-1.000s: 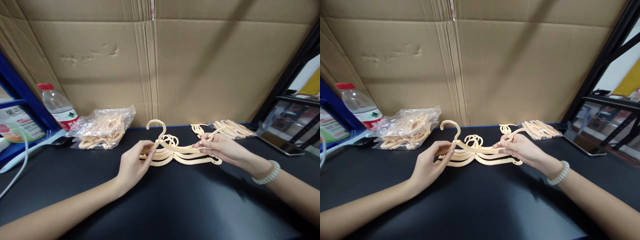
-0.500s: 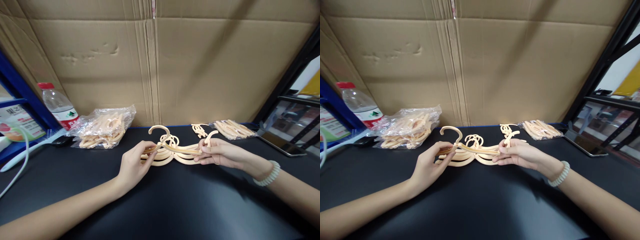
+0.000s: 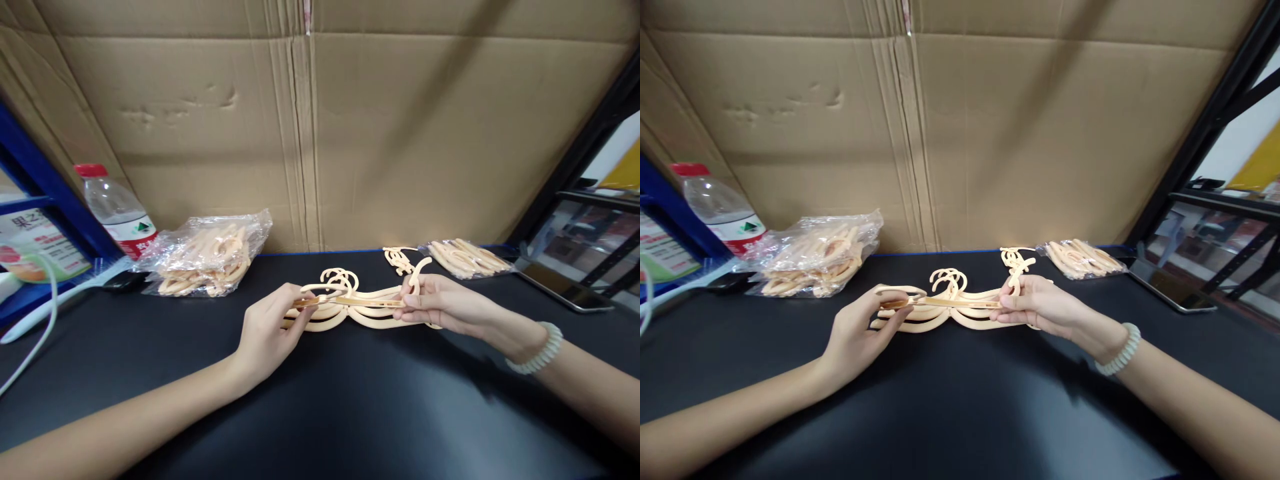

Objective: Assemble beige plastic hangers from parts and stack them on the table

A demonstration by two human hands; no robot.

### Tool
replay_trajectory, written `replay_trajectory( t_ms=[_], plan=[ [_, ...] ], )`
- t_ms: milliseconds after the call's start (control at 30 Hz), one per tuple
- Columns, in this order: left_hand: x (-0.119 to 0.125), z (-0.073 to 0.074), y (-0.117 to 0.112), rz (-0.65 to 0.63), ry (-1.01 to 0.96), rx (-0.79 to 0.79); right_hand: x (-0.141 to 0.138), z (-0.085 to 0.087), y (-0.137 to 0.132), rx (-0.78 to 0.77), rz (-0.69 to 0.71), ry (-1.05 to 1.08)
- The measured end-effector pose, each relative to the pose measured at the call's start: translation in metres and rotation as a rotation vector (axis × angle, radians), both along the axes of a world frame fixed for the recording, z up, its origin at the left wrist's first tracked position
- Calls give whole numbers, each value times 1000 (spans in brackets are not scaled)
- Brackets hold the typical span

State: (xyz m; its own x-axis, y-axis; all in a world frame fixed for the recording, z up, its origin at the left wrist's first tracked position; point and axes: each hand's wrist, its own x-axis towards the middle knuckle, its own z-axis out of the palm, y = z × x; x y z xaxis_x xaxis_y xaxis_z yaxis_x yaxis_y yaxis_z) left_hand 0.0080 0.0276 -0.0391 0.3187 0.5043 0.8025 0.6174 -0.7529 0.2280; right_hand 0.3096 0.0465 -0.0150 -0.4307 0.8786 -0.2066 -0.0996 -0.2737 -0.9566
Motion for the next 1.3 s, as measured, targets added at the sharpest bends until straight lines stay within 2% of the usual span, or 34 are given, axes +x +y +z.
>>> replay_trajectory(
  t_ms=[233, 500, 600, 767, 933, 1033, 1200, 1300],
  plan=[
    [0, -1, -1, 1, -52, -91, -8, 3, -6, 108, -129, -48],
    [1, 2, -2, 60, -98, -176, -14, -1, -6, 192, -158, 1],
    [2, 3, -2, 77, -166, -243, -17, -3, -7, 294, -161, -14],
    [0, 2, -2, 103, -192, -273, -18, -2, -9, 512, -222, -183],
    [-3, 5, -1, 155, -92, -242, 3, 10, 2, 415, -272, -4],
    [-3, 8, -1, 153, -4, -189, 29, 23, 12, 425, -196, -111],
    [3, 12, -13, 42, 210, -45, 72, 40, 24, 552, 81, -495],
    [9, 12, -23, -6, 387, 38, 84, 45, 24, 543, 299, -704]
  ],
)
